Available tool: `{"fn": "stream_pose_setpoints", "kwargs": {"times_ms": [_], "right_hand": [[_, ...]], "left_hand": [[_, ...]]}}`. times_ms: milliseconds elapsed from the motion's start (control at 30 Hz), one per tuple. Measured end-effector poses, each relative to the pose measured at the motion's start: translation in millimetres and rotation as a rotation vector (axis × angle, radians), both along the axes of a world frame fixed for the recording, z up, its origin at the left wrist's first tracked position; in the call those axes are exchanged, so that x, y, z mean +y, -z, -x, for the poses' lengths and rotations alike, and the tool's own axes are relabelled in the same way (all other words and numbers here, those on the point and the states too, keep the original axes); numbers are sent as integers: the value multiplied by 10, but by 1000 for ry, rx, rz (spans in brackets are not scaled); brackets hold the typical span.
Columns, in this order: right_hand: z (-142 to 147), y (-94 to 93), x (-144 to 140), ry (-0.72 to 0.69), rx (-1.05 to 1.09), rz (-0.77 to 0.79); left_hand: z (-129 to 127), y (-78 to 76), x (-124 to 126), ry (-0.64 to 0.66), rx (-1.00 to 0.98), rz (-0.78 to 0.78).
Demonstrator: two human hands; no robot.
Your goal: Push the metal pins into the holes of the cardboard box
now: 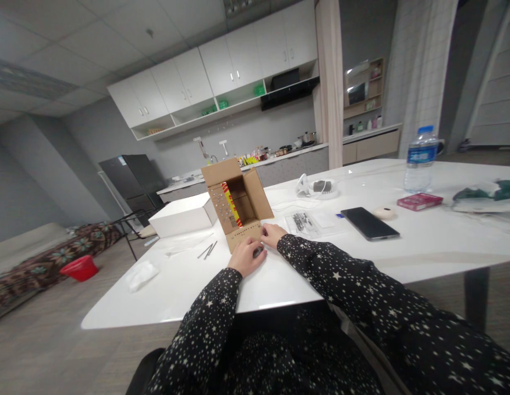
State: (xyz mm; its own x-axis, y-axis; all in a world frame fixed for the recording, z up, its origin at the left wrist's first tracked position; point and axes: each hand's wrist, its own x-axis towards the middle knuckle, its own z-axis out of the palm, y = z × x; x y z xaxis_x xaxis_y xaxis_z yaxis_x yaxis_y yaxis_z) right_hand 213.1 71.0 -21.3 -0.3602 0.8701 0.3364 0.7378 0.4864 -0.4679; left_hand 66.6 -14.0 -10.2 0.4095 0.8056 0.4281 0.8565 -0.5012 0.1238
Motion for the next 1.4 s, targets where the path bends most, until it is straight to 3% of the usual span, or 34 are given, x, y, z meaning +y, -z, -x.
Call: {"fn": "stream_pose_setpoints", "kwargs": {"times_ms": [533,933,1400], "right_hand": [[-5,9,10,0,8,7],[-12,13,11,-2,-11,5],[-18,12,25,14,-39,16]], "left_hand": [[13,-8,-7,-7,8,1],[180,20,75,-57,-151,-56],[332,25,73,105,-208,11]]}}
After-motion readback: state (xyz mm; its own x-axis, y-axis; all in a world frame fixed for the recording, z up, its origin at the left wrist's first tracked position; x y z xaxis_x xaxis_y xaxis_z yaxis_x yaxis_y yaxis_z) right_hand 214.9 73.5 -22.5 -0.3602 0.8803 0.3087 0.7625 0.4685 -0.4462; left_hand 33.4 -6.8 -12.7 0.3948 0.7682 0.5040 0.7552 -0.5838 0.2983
